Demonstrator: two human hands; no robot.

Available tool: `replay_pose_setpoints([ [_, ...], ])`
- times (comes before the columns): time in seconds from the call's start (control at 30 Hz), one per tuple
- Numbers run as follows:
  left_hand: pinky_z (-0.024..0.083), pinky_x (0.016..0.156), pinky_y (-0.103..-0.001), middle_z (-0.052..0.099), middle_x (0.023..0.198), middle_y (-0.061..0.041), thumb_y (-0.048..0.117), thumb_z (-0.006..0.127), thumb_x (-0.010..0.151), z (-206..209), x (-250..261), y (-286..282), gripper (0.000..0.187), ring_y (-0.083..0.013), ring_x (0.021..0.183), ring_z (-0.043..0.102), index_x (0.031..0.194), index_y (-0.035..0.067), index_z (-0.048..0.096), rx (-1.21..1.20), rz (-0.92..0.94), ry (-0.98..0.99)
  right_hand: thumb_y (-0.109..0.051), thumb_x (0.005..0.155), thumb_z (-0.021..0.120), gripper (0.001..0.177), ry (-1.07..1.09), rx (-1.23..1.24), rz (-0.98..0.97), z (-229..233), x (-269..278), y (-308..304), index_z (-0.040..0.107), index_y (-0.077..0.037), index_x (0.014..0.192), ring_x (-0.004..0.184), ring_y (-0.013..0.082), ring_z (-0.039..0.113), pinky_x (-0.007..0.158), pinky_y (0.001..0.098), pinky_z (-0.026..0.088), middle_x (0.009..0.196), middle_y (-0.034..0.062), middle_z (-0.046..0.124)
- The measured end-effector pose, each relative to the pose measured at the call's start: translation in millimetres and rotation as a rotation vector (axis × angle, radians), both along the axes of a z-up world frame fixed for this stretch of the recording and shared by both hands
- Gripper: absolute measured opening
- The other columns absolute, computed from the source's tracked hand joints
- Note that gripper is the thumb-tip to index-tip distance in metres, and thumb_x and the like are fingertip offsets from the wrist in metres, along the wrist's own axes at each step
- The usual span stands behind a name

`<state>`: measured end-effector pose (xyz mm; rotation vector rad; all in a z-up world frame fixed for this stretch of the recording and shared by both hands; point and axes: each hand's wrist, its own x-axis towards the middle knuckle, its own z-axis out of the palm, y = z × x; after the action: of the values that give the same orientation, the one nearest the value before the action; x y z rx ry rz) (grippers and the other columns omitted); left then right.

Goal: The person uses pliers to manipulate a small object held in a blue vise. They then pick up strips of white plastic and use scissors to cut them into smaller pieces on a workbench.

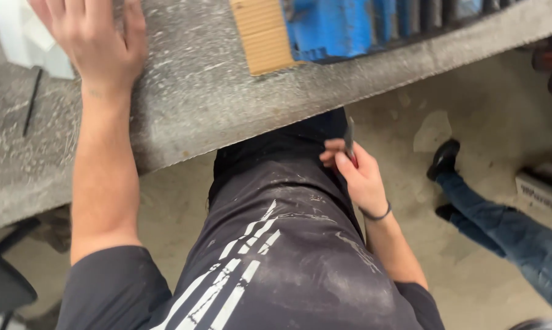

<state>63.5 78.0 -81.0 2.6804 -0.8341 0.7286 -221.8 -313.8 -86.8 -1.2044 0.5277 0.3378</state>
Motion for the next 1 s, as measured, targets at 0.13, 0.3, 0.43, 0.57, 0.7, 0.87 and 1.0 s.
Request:
replay_pose_setpoints([
  [0.13,0.036,0.115,-0.054,0.071,0.114,-0.013,0.008,0.066,0.097,16,-31,-46,0.024,-0.0315,0.117,0.064,0.121,0.006,0.07,-0.084,-0.196,0.095,-0.007,0.105,0.051,0.035,0.002,-0.105,0.125,32,57,2,0.059,0.005,0.137,0.094,0.0157,0.067,0.077,0.025,0.051,0.114,0.0125,0.073],
  [0.3,0.035,0.125,-0.051,0.069,0.13,-0.009,0.007,0.072,0.096,28,-78,-73,0.028,-0.0276,0.13,0.06,0.124,0.008,0.069,-0.052,-0.326,0.297,-0.006,0.102,0.049,0.042,-0.103,0.04,0.188,55,112,0,0.054,0.003,0.142,0.106,0.0168,0.07,0.063,0.0231,0.053,0.124,0.0125,0.071],
  [0.43,0.03,0.126,-0.055,0.057,0.148,-0.015,0.023,0.079,0.094,36,-100,-93,0.046,-0.0348,0.142,0.048,0.136,0.008,0.066,-0.03,-0.27,0.458,-0.009,0.103,0.05,0.039,-0.04,0.042,0.222,56,128,-4,0.056,0.003,0.14,0.107,0.0183,0.072,0.075,0.0279,0.062,0.121,0.012,0.072],
  [0.57,0.024,0.124,-0.059,0.047,0.155,-0.022,0.029,0.079,0.09,42,-111,-107,0.06,-0.0407,0.147,0.039,0.14,0.003,0.059,-0.061,-0.133,0.571,-0.012,0.102,0.052,0.039,0.034,0.052,0.257,50,133,-1,0.058,0.001,0.139,0.104,0.0176,0.072,0.077,0.0292,0.063,0.117,0.0102,0.072],
  [0.7,0.024,0.126,-0.058,0.048,0.157,-0.019,0.029,0.08,0.092,42,-108,-106,0.059,-0.0384,0.149,0.04,0.142,0.005,0.059,-0.064,-0.122,0.598,-0.012,0.104,0.052,0.038,-0.014,0.058,0.225,49,133,2,0.058,0.001,0.139,0.106,0.0169,0.071,0.079,0.0299,0.062,0.119,0.0096,0.072],
  [0.87,0.024,0.125,-0.056,0.049,0.154,-0.018,0.029,0.079,0.091,41,-106,-106,0.056,-0.0367,0.147,0.041,0.138,0.006,0.061,-0.074,-0.114,0.596,-0.013,0.104,0.05,0.036,0.014,0.023,0.228,49,142,2,0.06,-0.001,0.136,0.103,0.0174,0.073,0.075,0.0294,0.062,0.114,0.0088,0.073],
  [1.0,0.024,0.126,-0.055,0.051,0.153,-0.016,0.028,0.079,0.09,41,-105,-109,0.053,-0.0357,0.148,0.042,0.136,0.008,0.062,-0.078,-0.103,0.626,-0.015,0.104,0.05,0.031,0.018,-0.017,0.224,48,142,2,0.063,-0.002,0.129,0.093,0.012,0.072,0.068,0.0257,0.06,0.104,0.0052,0.072],
])
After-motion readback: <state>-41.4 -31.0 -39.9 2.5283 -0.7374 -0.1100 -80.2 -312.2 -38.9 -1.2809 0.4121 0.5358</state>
